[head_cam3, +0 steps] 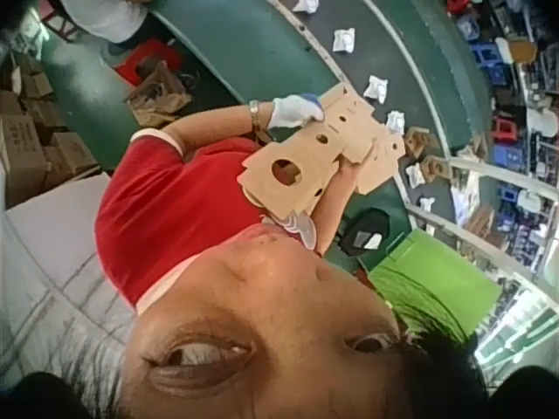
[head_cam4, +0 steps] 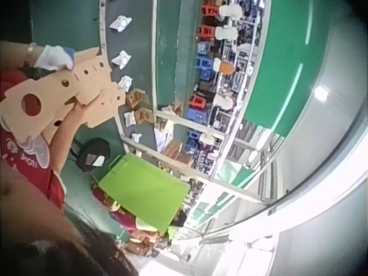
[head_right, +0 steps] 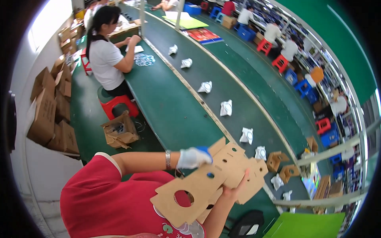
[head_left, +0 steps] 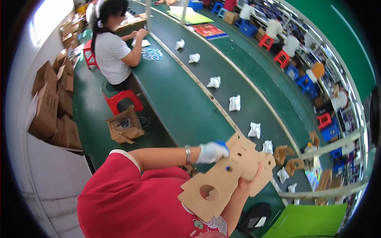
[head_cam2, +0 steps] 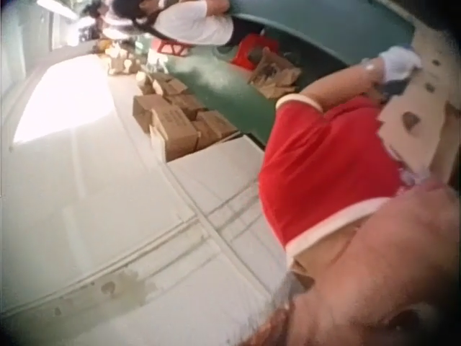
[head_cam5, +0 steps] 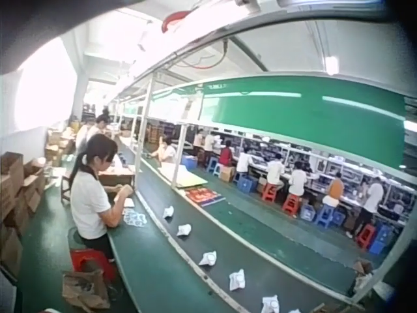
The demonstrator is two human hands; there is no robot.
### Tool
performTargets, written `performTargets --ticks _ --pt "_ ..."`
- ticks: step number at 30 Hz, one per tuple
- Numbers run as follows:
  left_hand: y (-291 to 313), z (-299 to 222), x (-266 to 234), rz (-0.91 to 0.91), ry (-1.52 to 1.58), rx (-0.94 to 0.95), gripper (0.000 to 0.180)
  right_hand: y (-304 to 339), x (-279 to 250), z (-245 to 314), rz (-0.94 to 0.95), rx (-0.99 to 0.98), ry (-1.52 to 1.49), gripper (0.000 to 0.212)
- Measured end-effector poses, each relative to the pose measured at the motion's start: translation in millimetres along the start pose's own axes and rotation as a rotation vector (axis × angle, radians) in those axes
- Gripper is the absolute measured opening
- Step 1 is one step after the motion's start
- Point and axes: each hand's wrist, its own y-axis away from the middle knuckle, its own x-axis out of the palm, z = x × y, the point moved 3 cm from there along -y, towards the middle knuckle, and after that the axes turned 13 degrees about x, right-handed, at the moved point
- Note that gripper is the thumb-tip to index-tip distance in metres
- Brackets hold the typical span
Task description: Folding and preparing cardboard packaging inserts at an assembly line station.
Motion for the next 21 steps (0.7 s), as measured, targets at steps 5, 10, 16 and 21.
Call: performTargets --ticks 5,10,16,21 --pt "43 14 12 0.181 -0.296 0.394 0.052 15 12 -4 -0.133 0.124 0.281 0.055" --pt "72 -16 -15 0.434 0.519 0.202 0.048 45 44 -29 -0.107 -0.014 0.513 0.073" --pt "52 5 -18 0.010 -0.052 0.198 0.061 69 69 -67 0.025 -0.036 0.704 0.060" --pt "72 -4 2 0.038 -0.088 0.419 0.026 76 62 -68 -0.192 -0.137 0.812 0.035"
